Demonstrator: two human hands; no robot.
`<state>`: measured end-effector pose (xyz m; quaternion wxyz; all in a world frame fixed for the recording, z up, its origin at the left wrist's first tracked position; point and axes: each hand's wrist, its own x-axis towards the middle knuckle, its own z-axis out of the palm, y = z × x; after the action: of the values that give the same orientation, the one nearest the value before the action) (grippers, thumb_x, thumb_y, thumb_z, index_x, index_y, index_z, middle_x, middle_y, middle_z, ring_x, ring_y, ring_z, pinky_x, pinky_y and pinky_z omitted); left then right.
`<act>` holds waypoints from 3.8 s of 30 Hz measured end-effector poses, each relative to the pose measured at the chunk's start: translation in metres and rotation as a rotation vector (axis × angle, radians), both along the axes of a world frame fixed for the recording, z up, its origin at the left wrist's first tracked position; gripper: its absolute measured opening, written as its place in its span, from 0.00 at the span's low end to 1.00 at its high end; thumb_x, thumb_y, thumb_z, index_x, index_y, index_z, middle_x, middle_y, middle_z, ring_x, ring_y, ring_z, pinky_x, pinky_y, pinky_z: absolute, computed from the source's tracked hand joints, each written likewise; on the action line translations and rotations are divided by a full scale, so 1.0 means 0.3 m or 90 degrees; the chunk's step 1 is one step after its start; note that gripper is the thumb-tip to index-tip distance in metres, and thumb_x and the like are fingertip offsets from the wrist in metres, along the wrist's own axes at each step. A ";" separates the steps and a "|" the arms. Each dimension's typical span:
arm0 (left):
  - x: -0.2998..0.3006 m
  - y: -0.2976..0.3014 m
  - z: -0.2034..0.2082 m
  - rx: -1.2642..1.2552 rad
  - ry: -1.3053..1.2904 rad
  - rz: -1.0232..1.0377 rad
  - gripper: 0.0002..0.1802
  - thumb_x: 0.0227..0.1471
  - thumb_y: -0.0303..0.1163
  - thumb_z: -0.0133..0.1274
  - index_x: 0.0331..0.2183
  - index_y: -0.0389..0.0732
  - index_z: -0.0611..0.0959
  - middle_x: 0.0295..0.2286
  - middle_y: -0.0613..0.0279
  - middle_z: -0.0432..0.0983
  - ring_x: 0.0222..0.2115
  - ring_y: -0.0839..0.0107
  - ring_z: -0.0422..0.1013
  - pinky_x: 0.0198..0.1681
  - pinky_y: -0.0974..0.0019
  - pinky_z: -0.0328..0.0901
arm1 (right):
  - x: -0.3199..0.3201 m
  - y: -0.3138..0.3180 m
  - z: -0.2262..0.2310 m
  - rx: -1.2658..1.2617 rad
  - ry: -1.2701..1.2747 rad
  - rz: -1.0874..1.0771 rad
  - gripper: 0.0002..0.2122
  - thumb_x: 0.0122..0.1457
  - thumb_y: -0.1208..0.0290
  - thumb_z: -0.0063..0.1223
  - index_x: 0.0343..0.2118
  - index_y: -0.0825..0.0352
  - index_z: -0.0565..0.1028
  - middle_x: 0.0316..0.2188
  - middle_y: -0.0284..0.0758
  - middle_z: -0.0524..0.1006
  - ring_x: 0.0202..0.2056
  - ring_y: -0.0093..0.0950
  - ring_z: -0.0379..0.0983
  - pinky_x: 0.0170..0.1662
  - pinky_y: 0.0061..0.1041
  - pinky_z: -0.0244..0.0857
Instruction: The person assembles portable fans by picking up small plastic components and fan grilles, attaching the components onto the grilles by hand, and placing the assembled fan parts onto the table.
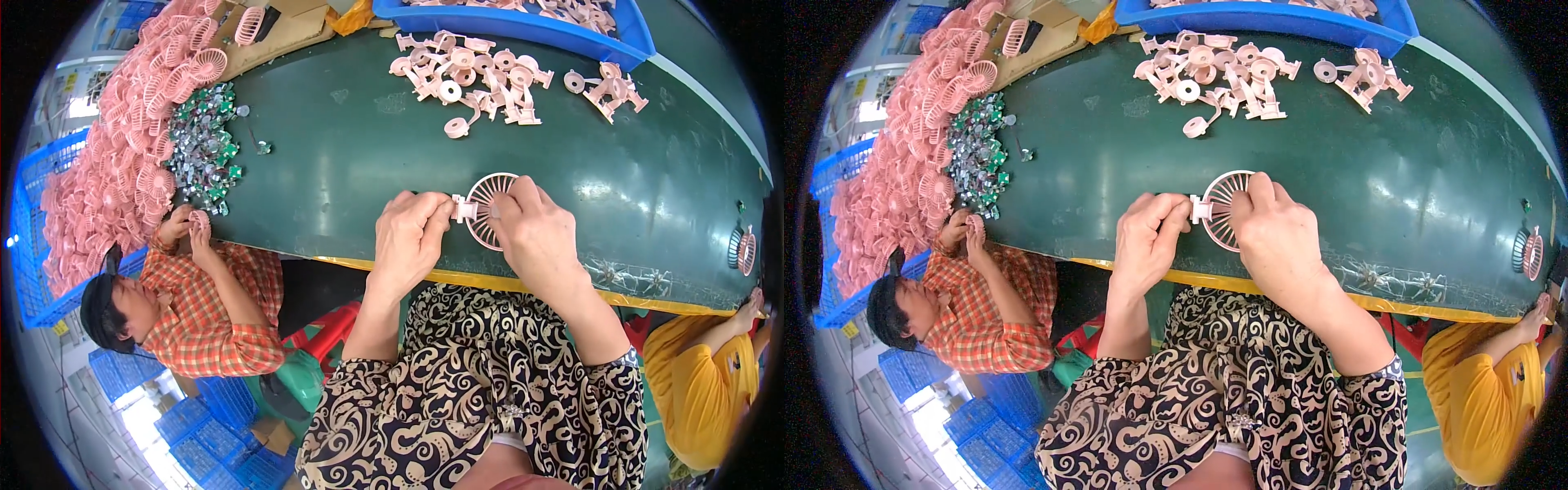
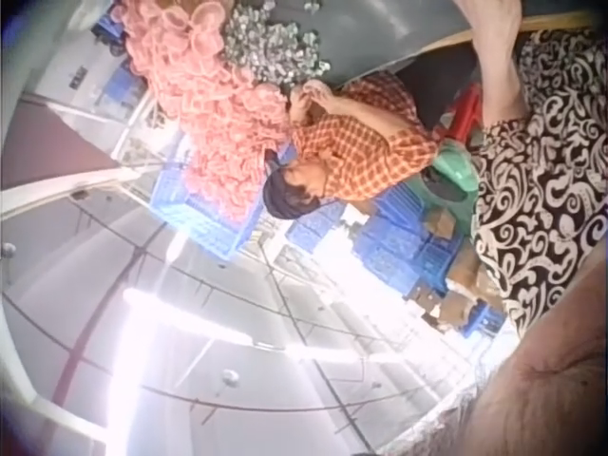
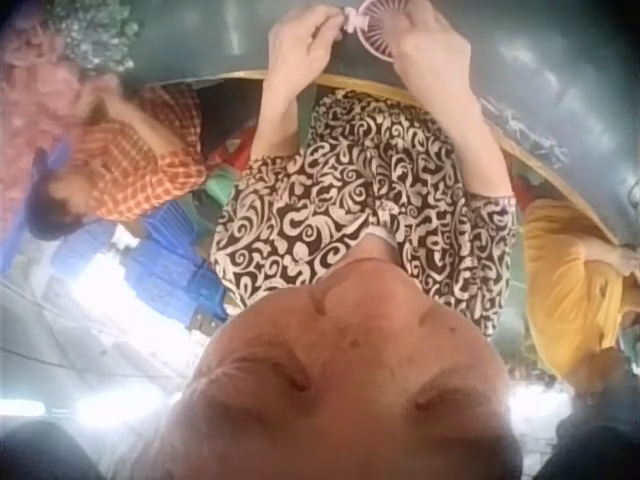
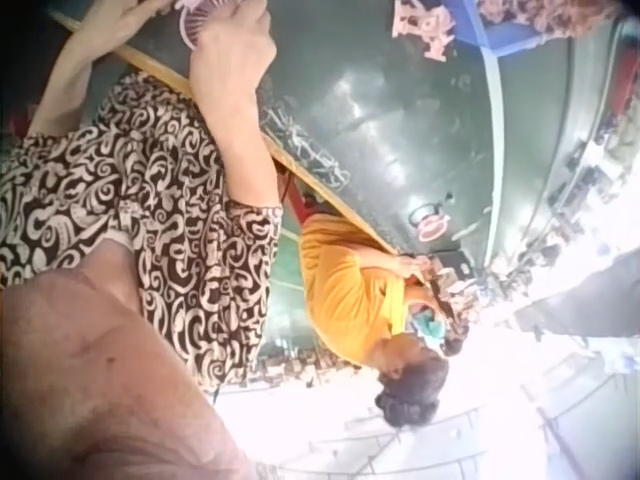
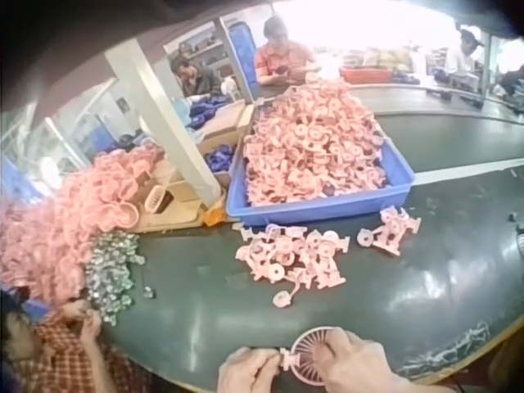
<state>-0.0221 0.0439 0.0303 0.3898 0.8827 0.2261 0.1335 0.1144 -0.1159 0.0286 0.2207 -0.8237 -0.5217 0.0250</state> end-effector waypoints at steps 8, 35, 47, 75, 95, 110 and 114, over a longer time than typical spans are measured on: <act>0.052 -0.044 0.021 0.049 -0.001 0.037 0.15 0.65 0.39 0.54 0.36 0.36 0.84 0.22 0.57 0.79 0.27 0.60 0.75 0.33 0.58 0.68 | 0.010 0.006 0.014 -0.056 0.007 0.012 0.07 0.53 0.72 0.65 0.31 0.66 0.78 0.32 0.37 0.72 0.35 0.36 0.79 0.33 0.36 0.74; 0.077 -0.070 -0.035 0.069 0.009 0.066 0.24 0.57 0.32 0.57 0.51 0.31 0.72 0.19 0.59 0.76 0.22 0.53 0.76 0.33 0.49 0.67 | 0.024 0.010 -0.006 -0.037 0.020 0.025 0.06 0.53 0.72 0.64 0.31 0.65 0.79 0.33 0.40 0.73 0.35 0.40 0.79 0.34 0.39 0.74; 0.061 -0.079 -0.100 0.061 -0.041 0.072 0.23 0.59 0.39 0.56 0.48 0.32 0.74 0.23 0.56 0.79 0.27 0.50 0.77 0.38 0.48 0.68 | -0.002 -0.004 0.023 0.029 0.015 0.007 0.08 0.58 0.69 0.64 0.39 0.65 0.82 0.35 0.42 0.75 0.32 0.46 0.77 0.33 0.43 0.70; 0.049 -0.021 -0.117 -0.151 -0.203 0.096 0.20 0.56 0.27 0.65 0.50 0.38 0.80 0.33 0.63 0.82 0.28 0.79 0.74 0.32 0.73 0.69 | 0.130 -0.294 0.066 0.084 0.088 -0.178 0.26 0.45 0.72 0.76 0.49 0.69 0.78 0.49 0.42 0.76 0.44 0.42 0.78 0.46 0.36 0.74; 0.131 -0.093 -0.106 0.064 -0.198 0.029 0.12 0.51 0.27 0.66 0.40 0.41 0.86 0.21 0.65 0.77 0.24 0.70 0.72 0.28 0.65 0.69 | 0.496 -0.274 0.109 0.219 0.023 -0.402 0.12 0.59 0.77 0.62 0.46 0.72 0.80 0.45 0.39 0.80 0.33 0.30 0.78 0.38 0.28 0.72; 0.157 -0.131 -0.074 0.130 -0.179 0.071 0.05 0.52 0.26 0.64 0.35 0.41 0.87 0.18 0.63 0.73 0.20 0.70 0.69 0.23 0.66 0.65 | 0.723 -0.145 0.004 0.318 -0.008 -0.208 0.06 0.61 0.81 0.55 0.39 0.70 0.81 0.38 0.41 0.81 0.35 0.41 0.81 0.39 0.33 0.75; 0.156 -0.128 -0.089 0.137 -0.163 0.084 0.05 0.52 0.24 0.64 0.35 0.40 0.87 0.19 0.63 0.73 0.19 0.73 0.68 0.22 0.68 0.64 | 0.751 -0.159 -0.032 0.427 0.214 -0.218 0.06 0.65 0.78 0.56 0.40 0.74 0.81 0.33 0.34 0.81 0.32 0.22 0.79 0.34 0.21 0.72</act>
<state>0.0247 0.0055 0.0036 0.3088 0.8785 0.2163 0.2935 0.3396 -0.1637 0.0189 0.5600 -0.7655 -0.3130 -0.0495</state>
